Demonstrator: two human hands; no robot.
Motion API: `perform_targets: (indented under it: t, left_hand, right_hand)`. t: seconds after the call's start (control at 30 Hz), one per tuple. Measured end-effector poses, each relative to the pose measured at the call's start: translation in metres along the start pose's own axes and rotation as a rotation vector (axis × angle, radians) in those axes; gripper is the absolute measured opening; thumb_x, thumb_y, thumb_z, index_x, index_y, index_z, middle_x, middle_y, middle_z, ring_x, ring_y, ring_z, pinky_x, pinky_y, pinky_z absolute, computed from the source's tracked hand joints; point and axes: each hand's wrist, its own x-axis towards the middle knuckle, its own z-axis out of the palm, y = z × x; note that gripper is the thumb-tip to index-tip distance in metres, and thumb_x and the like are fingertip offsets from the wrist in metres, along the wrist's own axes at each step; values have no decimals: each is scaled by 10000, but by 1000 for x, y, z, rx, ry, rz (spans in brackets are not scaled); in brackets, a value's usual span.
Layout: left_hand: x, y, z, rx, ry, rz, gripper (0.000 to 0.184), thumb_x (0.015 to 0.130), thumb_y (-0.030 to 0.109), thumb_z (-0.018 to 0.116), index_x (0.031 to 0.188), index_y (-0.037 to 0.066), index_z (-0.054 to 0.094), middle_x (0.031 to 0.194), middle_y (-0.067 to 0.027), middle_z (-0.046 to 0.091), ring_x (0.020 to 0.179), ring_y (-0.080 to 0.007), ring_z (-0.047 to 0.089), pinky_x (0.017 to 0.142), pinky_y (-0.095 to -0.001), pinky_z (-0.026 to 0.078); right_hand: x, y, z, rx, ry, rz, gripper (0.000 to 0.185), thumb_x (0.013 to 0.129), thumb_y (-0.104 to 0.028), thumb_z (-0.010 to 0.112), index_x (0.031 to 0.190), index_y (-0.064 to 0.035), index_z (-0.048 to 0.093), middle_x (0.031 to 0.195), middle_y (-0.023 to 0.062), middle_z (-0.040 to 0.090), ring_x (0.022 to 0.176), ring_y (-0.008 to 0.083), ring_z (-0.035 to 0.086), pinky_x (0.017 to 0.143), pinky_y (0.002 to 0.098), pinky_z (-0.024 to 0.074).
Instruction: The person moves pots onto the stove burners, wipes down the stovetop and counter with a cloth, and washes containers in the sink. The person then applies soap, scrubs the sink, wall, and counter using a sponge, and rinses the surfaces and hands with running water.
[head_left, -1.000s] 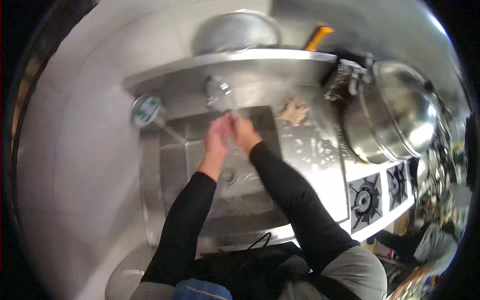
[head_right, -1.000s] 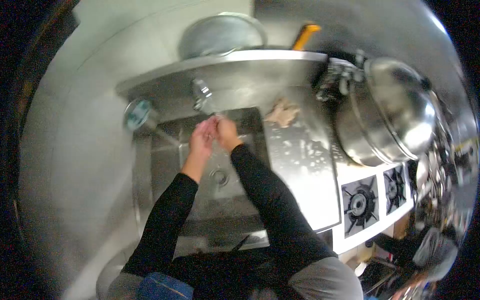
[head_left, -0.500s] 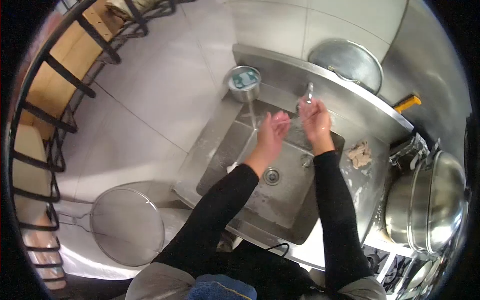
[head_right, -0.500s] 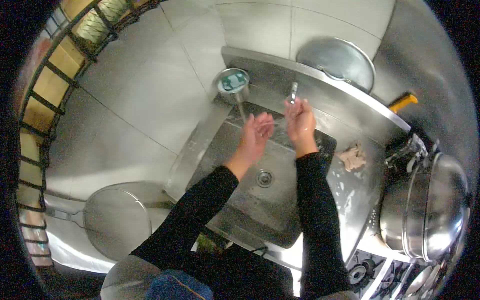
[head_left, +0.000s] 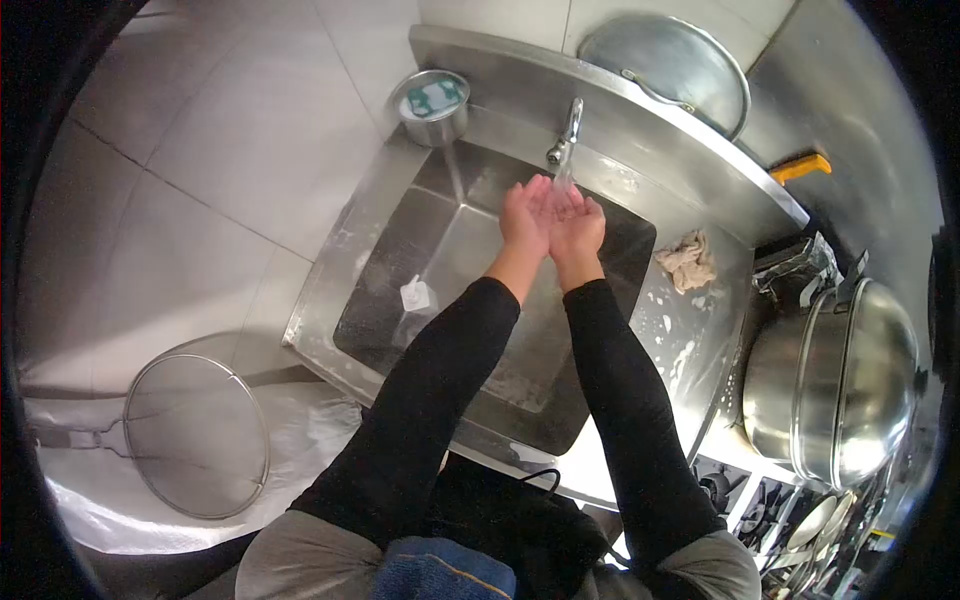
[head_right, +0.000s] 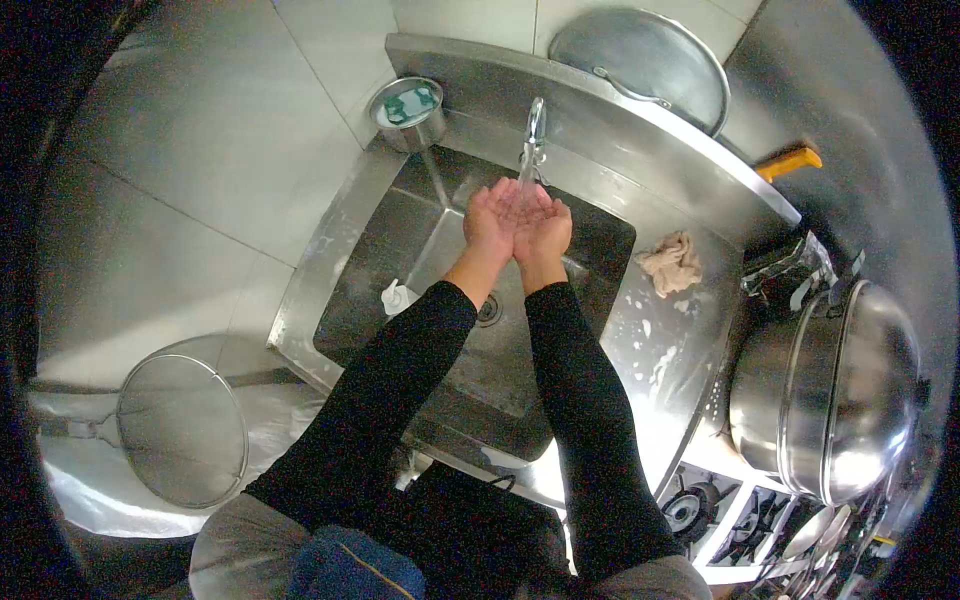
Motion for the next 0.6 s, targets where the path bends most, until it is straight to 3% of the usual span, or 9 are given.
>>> perform_targets:
  t: [0.07,0.13,0.23,0.27,0.33,0.4,0.5,0.53,0.6]
  left_hand:
    - [5,-4,-7,-21,10,2,504,1003,370,417,1281,-20,575,1238,-154,618,1189,-308,563,1055,-438,437]
    - [3,-8,-12,-52,40,-80,477,991,362,426,1239,0,614,1168,-136,656,1129,-305,593,1009,-438,462]
    - [-6,-4,-16,98,32,60,466,1000,372,430,1194,-10,613,1211,-127,636,1133,-257,586,1025,-406,444]
    - [-3,26,-10,109,14,117,466,1000,372,430,1194,-10,613,1211,-127,636,1133,-257,586,1025,-406,444]
    - [-28,97,30,243,-140,315,390,995,337,425,1096,15,620,1111,-117,661,1030,-252,621,936,-412,490]
    - [-37,223,107,200,-363,391,246,961,268,466,1050,91,613,987,-53,642,977,-213,609,854,-407,508]
    - [22,410,126,942,-108,1074,295,958,295,546,1165,91,598,1173,-45,610,1099,-216,550,983,-418,422]
    - [3,417,117,1122,48,997,335,963,324,548,1204,95,586,1214,-41,601,1125,-210,542,1001,-427,405]
    - [-81,387,107,1280,373,596,421,971,401,531,1272,108,565,1284,-36,590,1198,-206,518,1022,-453,379]
  right_hand:
    - [8,0,-9,-14,-36,0,461,998,-304,348,1190,73,530,1166,243,604,1104,396,569,979,493,464]
    - [2,0,-12,38,-77,52,405,1007,-249,321,1137,58,550,1203,229,598,1114,372,560,1051,495,405]
    - [0,5,-14,9,-280,235,388,993,-231,311,1116,46,552,1147,216,602,1087,400,562,1012,544,422]
    - [15,25,0,-31,-77,214,386,992,-240,302,1124,15,561,1130,215,595,1105,431,567,997,568,436]
    - [33,80,48,212,-860,545,324,999,-228,350,1114,-19,569,1047,191,604,1062,393,599,966,535,477]
    - [-39,104,186,8,-830,459,276,979,-257,510,1138,-42,579,1039,113,658,1059,272,628,898,363,520]
    - [-57,144,277,-146,-733,262,349,974,-280,526,1218,-32,565,1201,125,643,1133,284,611,928,369,504]
    - [-43,141,267,-903,-975,-241,378,978,-274,522,1261,-25,543,1253,134,615,1144,287,600,941,389,493]
    - [35,153,198,-1476,-1236,-883,427,986,-270,513,1331,-18,501,1319,145,571,1186,294,565,964,420,472]
